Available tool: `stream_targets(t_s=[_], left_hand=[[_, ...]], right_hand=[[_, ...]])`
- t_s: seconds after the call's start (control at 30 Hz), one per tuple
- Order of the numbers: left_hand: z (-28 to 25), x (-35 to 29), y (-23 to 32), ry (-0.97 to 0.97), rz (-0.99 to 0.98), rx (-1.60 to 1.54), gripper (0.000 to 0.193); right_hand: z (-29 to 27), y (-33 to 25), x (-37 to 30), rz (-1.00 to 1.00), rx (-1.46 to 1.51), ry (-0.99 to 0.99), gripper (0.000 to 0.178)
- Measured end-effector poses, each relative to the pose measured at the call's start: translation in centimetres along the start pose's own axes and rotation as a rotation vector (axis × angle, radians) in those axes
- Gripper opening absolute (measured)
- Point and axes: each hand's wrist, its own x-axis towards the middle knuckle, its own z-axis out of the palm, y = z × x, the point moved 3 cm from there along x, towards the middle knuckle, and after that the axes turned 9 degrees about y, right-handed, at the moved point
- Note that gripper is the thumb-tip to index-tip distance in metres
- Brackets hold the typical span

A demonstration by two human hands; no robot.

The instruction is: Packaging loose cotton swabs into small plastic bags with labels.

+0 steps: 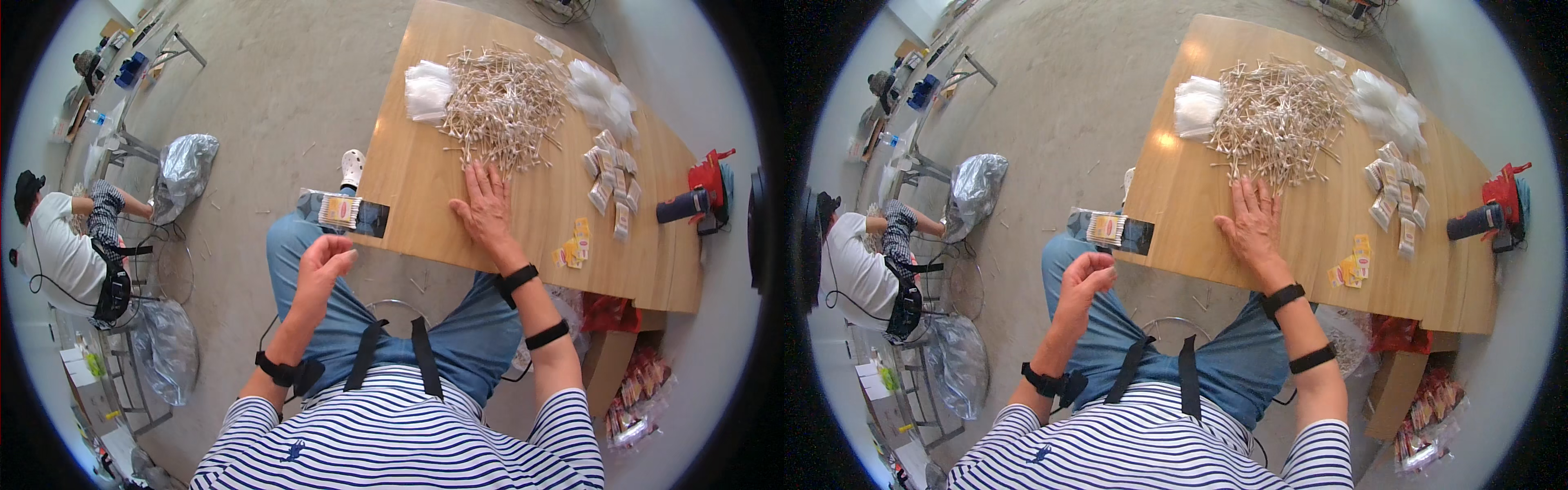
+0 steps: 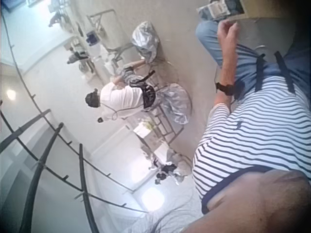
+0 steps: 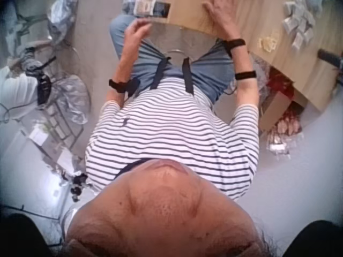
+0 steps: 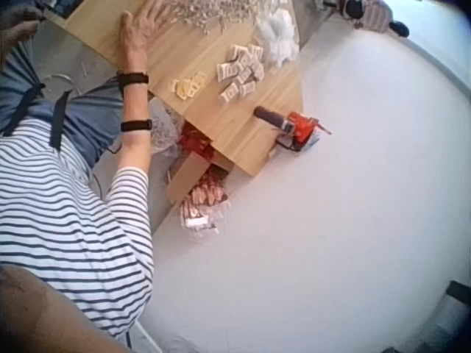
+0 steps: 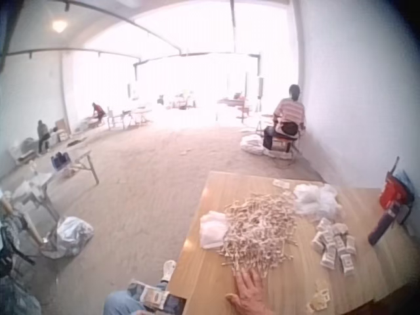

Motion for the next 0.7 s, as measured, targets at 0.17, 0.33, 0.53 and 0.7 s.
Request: stream_targets(t_s=[0.17, 0.33, 0.53, 0.7], left_hand=[[6.7, 4.5, 4.8, -0.123, 0.701, 0.571, 0.043], [15.6, 11.7, 7.3, -0.098, 1.042, 0.786, 0.052], [21.8, 15.6, 8.6, -0.047, 1.108, 1.03, 0.057], [25.1, 15.1, 6.8, -0.116, 1.058, 1.091, 0.058]], right_hand=[[-2.0, 1.8, -1.7, 0.022, -0.043, -0.062, 0.074], [-2.1, 2.4, -0.3, 0.029, -0.107, -0.069, 0.073], [-4.6, 5.1, 4.5, 0.168, -0.102, 0.053, 0.074], [-3.2, 9.2, 6.6, 0.224, -0.033, -0.058, 0.071]])
